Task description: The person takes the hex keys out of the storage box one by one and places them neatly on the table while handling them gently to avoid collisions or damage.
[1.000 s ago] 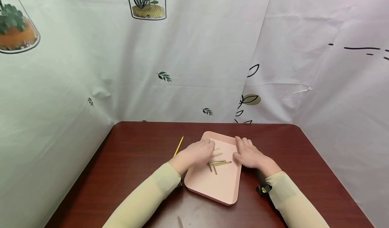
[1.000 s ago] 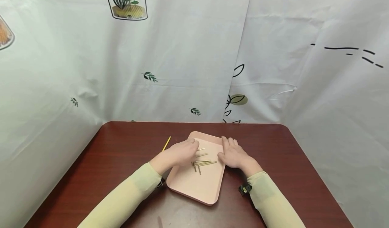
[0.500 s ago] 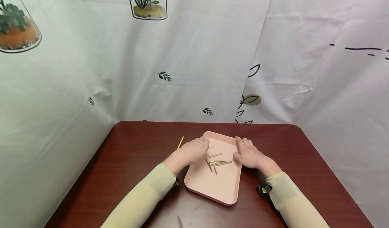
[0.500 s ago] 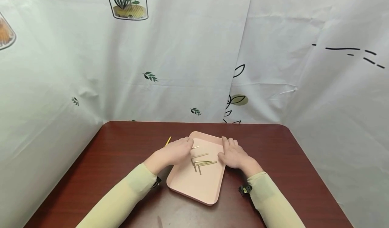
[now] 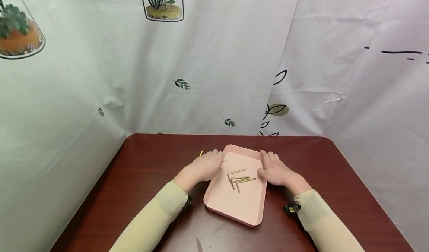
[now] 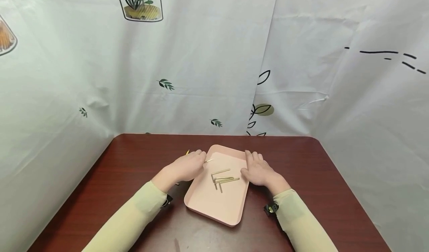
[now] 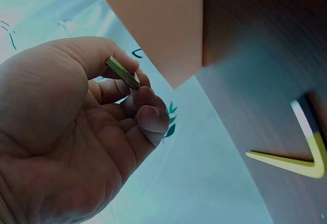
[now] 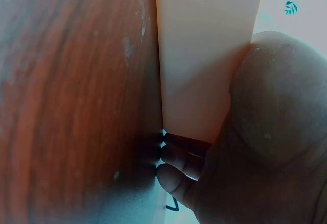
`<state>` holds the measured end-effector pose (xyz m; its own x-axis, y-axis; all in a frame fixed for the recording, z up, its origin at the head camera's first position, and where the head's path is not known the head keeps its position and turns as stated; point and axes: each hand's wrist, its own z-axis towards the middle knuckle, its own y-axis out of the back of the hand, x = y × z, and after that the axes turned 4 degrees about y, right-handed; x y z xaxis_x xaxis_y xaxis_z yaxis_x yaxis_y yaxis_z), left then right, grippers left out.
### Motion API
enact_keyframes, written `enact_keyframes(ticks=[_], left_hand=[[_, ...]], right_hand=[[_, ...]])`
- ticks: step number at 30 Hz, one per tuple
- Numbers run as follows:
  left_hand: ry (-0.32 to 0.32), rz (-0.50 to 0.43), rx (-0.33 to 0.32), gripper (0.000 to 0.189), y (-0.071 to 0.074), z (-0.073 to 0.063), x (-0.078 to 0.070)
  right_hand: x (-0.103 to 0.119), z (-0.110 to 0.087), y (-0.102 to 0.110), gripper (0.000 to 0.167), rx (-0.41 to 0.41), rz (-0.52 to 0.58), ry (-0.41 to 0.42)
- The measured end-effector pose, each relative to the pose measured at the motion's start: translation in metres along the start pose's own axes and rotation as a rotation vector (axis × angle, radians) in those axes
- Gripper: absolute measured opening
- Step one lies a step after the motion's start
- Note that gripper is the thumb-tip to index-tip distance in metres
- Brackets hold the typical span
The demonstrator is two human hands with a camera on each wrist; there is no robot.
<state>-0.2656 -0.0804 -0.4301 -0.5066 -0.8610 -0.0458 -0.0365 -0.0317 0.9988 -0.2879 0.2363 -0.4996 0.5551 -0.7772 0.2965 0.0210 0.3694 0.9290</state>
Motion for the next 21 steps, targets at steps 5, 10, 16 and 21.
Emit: enact_keyframes(ticks=[5,10,16,21], left_hand=[[0.029,-0.018,0.008,0.016,0.001,-0.004,0.008],[0.064,-0.050,0.004,0.010,0.000,-0.006,0.018],[0.080,-0.068,0.022,0.013,-0.001,-0.012,0.030],[0.101,-0.081,0.053,0.014,-0.002,-0.017,0.040]], right_hand=[[0.006,0.000,0.006,0.076,0.020,-0.010,-0.004],[0.015,-0.002,0.015,0.077,0.040,-0.004,-0.016],[0.017,-0.002,0.015,0.077,0.050,0.001,-0.028],[0.010,-0.001,0.007,0.078,0.048,0.000,-0.033]])
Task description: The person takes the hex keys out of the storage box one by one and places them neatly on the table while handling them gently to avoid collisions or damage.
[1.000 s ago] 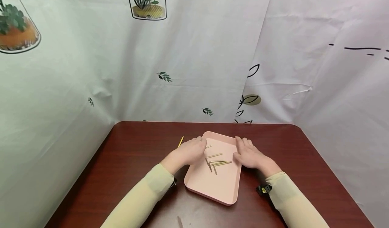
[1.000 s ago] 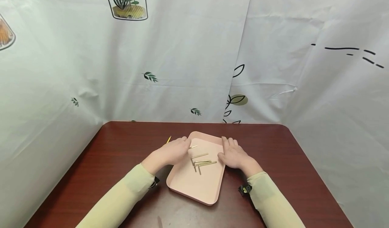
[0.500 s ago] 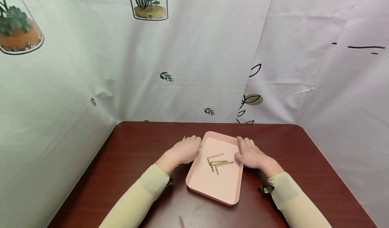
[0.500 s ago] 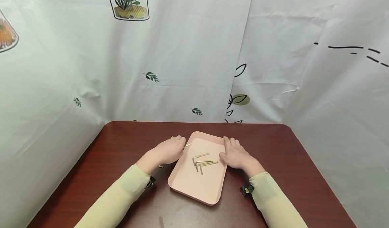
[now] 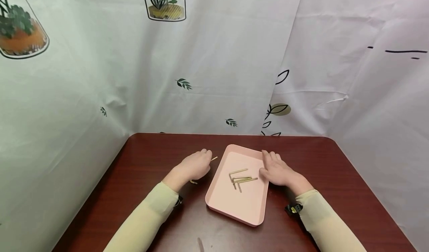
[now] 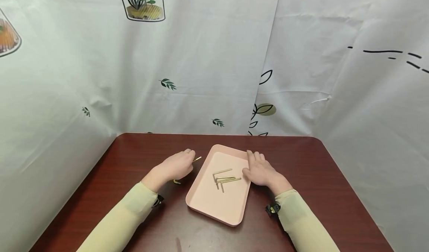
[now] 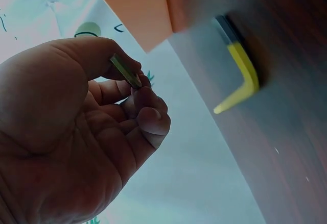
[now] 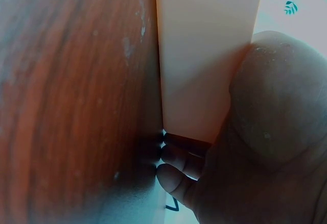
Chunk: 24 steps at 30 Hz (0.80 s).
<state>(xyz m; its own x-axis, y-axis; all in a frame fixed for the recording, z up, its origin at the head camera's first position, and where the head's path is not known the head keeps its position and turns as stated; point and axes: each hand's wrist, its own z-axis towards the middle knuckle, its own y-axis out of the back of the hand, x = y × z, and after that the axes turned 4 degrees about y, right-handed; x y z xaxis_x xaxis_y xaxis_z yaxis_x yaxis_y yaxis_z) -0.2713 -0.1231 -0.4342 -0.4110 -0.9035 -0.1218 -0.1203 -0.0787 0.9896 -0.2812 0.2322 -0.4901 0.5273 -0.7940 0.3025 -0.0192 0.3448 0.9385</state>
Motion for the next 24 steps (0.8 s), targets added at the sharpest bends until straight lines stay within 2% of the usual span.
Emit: enact_keyframes(ticks=[4,8,11,16,24], left_hand=[[0.008,-0.004,-0.006,0.016,-0.001,-0.004,0.008],[0.019,0.009,-0.027,0.034,-0.002,-0.009,0.015],[0.042,0.018,-0.029,0.040,-0.004,-0.012,0.022],[0.072,0.003,-0.040,0.017,-0.008,-0.017,0.033],[0.119,-0.019,-0.026,0.013,-0.010,-0.024,0.046]], right_hand=[[-0.004,0.000,-0.003,0.078,-0.003,-0.004,0.005],[-0.004,0.000,-0.002,0.078,0.002,-0.005,0.002],[-0.002,0.002,-0.001,0.079,0.007,-0.003,-0.002],[-0.006,0.004,-0.004,0.078,-0.007,0.003,0.012],[-0.003,0.002,-0.001,0.078,0.005,0.006,-0.007]])
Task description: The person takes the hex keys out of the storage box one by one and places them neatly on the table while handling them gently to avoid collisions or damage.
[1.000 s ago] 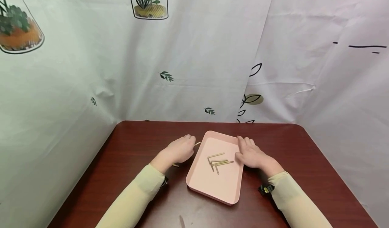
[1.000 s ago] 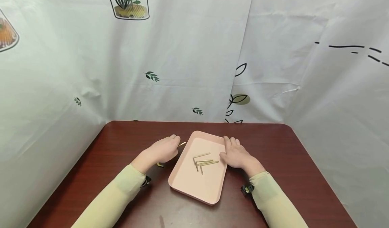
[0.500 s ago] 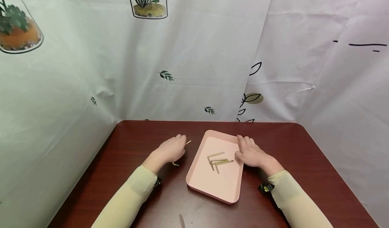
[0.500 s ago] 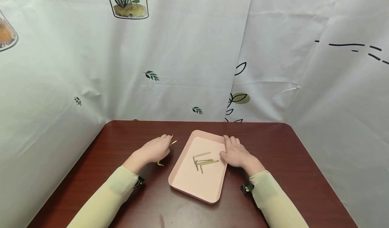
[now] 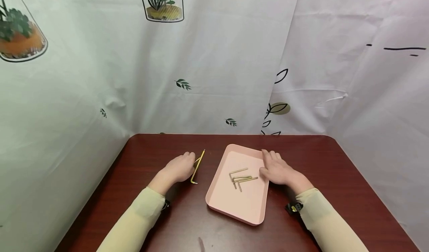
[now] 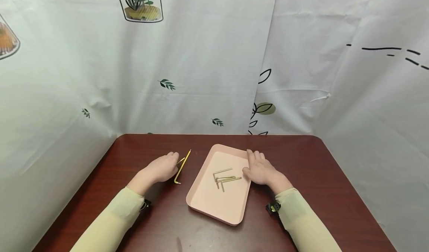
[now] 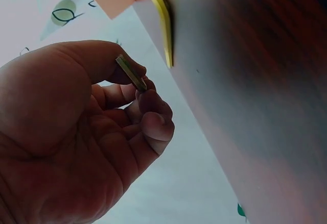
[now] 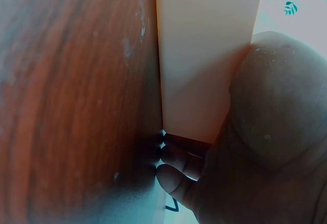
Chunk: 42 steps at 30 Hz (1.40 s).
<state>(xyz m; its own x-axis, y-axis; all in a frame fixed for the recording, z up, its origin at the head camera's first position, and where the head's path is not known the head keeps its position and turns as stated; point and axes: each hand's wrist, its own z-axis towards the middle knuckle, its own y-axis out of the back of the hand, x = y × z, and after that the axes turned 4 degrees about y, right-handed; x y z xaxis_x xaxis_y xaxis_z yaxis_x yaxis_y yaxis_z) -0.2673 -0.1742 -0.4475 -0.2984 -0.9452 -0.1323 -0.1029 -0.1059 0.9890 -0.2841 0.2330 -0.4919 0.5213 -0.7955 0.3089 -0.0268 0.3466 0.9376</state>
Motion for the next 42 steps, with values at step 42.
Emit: enact_keyframes(ticks=[42], left_hand=[[0.142,-0.002,0.067,0.029,-0.070,0.035,0.074]], right_hand=[[0.005,-0.003,0.005,0.078,-0.007,-0.003,0.016]])
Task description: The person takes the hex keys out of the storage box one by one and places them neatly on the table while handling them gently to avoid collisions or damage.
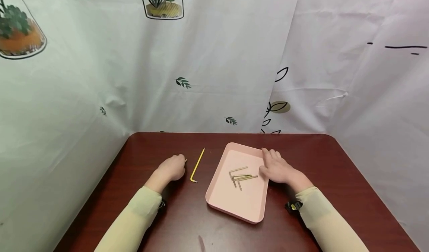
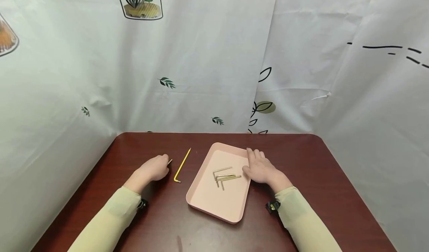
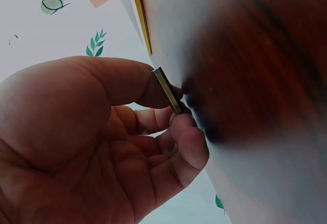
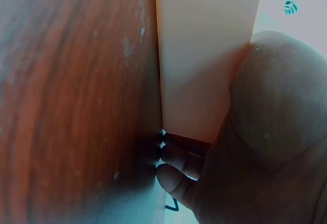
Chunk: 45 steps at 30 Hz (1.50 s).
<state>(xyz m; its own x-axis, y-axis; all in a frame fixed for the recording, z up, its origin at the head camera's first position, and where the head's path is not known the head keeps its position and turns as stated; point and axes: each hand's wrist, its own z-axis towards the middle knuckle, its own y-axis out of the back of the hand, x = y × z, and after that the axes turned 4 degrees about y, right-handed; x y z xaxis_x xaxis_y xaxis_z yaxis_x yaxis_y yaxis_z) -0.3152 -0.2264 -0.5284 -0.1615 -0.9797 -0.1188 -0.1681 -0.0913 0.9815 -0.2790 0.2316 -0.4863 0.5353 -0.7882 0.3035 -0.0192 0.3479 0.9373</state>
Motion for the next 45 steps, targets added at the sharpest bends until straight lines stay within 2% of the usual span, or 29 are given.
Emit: enact_keyframes(ticks=[3,6,9,12,13,15,19,20,21,28,35,45], left_hand=[[0.054,-0.029,0.040,0.033,0.007,-0.002,-0.006],[0.075,-0.045,0.060,0.034,0.011,-0.003,-0.010],[0.057,-0.042,0.050,0.034,0.009,0.000,-0.009],[0.051,-0.030,0.041,0.032,0.006,0.005,-0.009],[0.040,-0.020,0.036,0.032,0.009,0.000,-0.011],[0.046,-0.019,0.042,0.032,0.009,0.000,-0.013],[0.056,-0.018,0.040,0.029,0.011,-0.001,-0.013],[0.071,-0.026,0.042,0.029,0.006,0.005,-0.010],[0.072,-0.023,0.036,0.028,0.005,0.006,-0.010],[0.042,-0.009,0.001,0.023,-0.005,0.012,-0.004],[0.040,0.013,-0.019,0.018,-0.004,0.010,-0.007],[0.042,-0.005,-0.034,0.022,-0.003,0.008,-0.010]], right_hand=[[-0.004,0.001,-0.004,0.077,-0.019,0.004,0.018],[-0.006,0.002,-0.005,0.077,-0.025,0.012,0.030],[-0.008,0.002,-0.007,0.078,-0.019,-0.001,0.019],[0.001,0.002,0.002,0.077,0.014,0.001,-0.023],[0.002,0.002,0.002,0.078,0.022,0.001,-0.034],[0.002,0.002,0.002,0.079,0.029,0.002,-0.042],[-0.001,0.004,-0.003,0.080,0.015,-0.011,-0.024],[-0.002,0.005,-0.003,0.080,0.011,-0.015,-0.019],[-0.001,0.005,-0.003,0.079,0.010,-0.016,-0.016],[0.002,0.001,0.002,0.078,0.016,0.010,-0.016],[-0.013,0.002,-0.011,0.079,-0.027,0.017,0.024],[-0.001,0.000,0.002,0.078,-0.011,0.014,0.013]])
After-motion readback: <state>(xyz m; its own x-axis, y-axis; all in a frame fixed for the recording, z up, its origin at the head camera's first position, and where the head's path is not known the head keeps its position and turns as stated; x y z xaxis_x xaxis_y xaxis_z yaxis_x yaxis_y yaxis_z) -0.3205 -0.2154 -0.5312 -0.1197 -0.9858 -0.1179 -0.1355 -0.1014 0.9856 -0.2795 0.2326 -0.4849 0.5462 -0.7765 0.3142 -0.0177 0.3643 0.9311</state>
